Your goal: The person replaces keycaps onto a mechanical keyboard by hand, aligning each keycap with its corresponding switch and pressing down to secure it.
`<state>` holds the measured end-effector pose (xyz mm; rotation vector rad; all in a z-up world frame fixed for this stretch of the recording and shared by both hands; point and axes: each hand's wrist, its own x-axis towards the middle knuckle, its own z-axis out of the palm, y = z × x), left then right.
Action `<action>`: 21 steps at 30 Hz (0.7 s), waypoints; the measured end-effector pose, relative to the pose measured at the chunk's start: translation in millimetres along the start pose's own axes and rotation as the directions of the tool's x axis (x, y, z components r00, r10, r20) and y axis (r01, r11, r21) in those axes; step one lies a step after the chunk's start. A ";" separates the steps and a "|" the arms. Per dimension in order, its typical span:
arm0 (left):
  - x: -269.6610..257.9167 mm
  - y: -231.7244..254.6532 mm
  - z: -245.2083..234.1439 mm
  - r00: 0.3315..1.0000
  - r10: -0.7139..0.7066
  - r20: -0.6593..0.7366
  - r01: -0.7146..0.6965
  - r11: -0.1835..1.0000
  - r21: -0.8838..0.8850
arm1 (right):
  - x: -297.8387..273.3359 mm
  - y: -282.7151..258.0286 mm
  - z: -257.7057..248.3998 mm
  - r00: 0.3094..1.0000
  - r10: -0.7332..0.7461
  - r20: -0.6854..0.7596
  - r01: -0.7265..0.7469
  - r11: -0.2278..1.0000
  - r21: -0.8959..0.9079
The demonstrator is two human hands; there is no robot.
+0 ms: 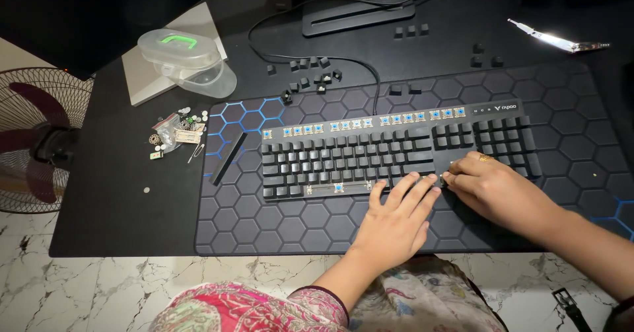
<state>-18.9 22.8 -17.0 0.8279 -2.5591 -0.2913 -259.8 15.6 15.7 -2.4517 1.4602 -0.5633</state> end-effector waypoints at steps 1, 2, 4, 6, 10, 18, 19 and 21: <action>0.6 0.7 1.8 1.000 0.005 0.000 -0.005 1.000 0.016 | 1.3 1.8 -0.6 1.000 0.000 0.021 0.000 1.000 0.016; 0.8 1.4 3.2 1.000 0.008 0.002 -0.008 0.999 0.033 | 1.7 2.7 -1.1 1.000 0.007 0.028 -0.008 1.000 0.030; 0.1 0.9 4.0 1.000 0.008 0.008 -0.009 0.999 0.050 | 2.7 4.3 -3.0 0.999 0.020 0.042 -0.022 0.998 0.054; -0.3 1.1 4.3 1.000 0.008 0.018 -0.009 0.999 0.047 | 2.5 2.8 -2.0 0.999 -0.013 0.030 0.012 0.999 0.041; 0.0 -2.5 4.5 1.000 0.026 0.010 -0.027 0.998 0.052 | 1.0 3.6 -2.1 0.999 0.029 0.043 -0.032 0.997 0.066; -0.9 -5.4 7.2 1.000 0.008 0.007 -0.008 1.000 0.020 | 4.6 3.5 -1.8 0.998 0.058 0.023 -0.060 0.990 0.128; -1.0 -5.9 6.8 1.000 0.016 0.011 -0.016 1.000 0.025 | 5.9 2.7 -0.1 0.998 0.043 0.038 -0.048 0.992 0.119; -2.4 -5.4 6.8 1.000 0.015 0.008 -0.015 0.999 0.035 | 5.7 1.3 -0.7 0.998 0.063 0.015 -0.064 0.991 0.116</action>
